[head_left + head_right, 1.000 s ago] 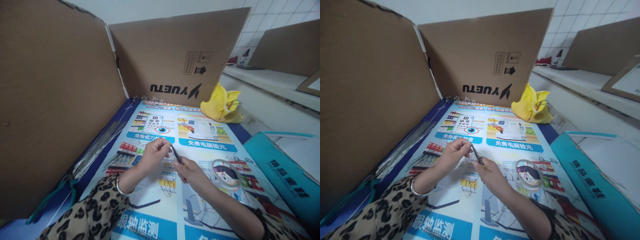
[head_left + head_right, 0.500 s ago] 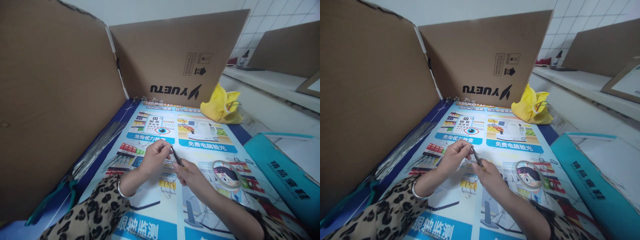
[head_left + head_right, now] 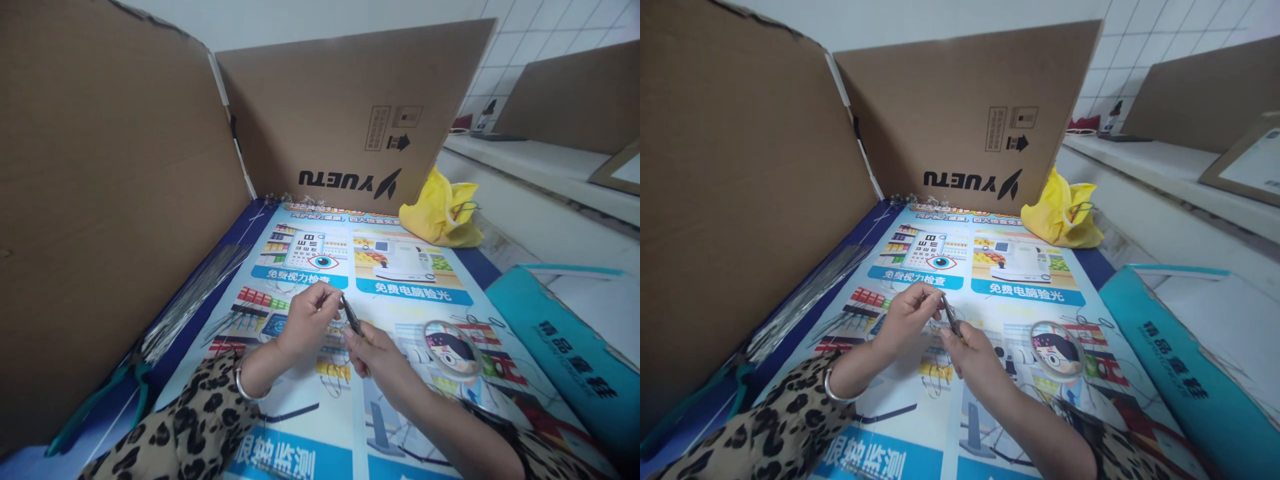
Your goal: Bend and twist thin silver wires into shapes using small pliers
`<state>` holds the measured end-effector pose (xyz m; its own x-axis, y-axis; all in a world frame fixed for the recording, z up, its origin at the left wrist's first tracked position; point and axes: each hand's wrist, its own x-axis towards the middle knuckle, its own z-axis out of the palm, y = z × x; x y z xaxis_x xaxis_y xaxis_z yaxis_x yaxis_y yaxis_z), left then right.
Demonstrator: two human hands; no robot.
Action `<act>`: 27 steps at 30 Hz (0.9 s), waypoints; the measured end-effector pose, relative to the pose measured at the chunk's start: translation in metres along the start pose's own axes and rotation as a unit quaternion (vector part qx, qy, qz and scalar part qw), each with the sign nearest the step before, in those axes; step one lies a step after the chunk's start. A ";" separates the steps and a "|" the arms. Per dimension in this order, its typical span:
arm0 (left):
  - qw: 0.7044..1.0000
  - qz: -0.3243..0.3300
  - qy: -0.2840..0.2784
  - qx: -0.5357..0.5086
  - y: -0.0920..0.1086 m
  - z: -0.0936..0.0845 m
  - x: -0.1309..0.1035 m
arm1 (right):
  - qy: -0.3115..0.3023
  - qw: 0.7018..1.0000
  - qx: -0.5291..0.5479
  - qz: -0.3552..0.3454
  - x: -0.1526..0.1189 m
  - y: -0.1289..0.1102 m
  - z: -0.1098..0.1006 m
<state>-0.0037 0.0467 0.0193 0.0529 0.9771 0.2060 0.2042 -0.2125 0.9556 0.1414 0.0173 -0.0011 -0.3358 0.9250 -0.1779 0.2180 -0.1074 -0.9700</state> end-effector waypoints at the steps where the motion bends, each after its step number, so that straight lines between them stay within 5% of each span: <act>1: 1.000 0.002 0.001 0.004 0.000 0.000 0.000 | 0.000 1.000 0.005 0.002 0.000 0.000 0.001; 13: 0.981 0.112 -0.097 0.127 0.009 -0.022 0.014 | 0.004 1.000 -0.012 0.004 0.000 0.001 -0.005; 21: 0.935 0.244 -0.118 0.228 0.018 -0.036 0.018 | -0.017 0.997 -0.078 0.001 0.000 -0.006 -0.010; 27: 0.910 0.307 -0.077 0.267 0.013 -0.035 0.018 | -0.023 0.990 -0.139 -0.016 0.000 -0.014 -0.018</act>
<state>-0.0340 0.0618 0.0424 0.4452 0.6686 0.5956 0.5334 -0.7323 0.4234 0.1548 0.0252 0.0156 -0.3860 0.9083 -0.1610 0.4489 0.0325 -0.8930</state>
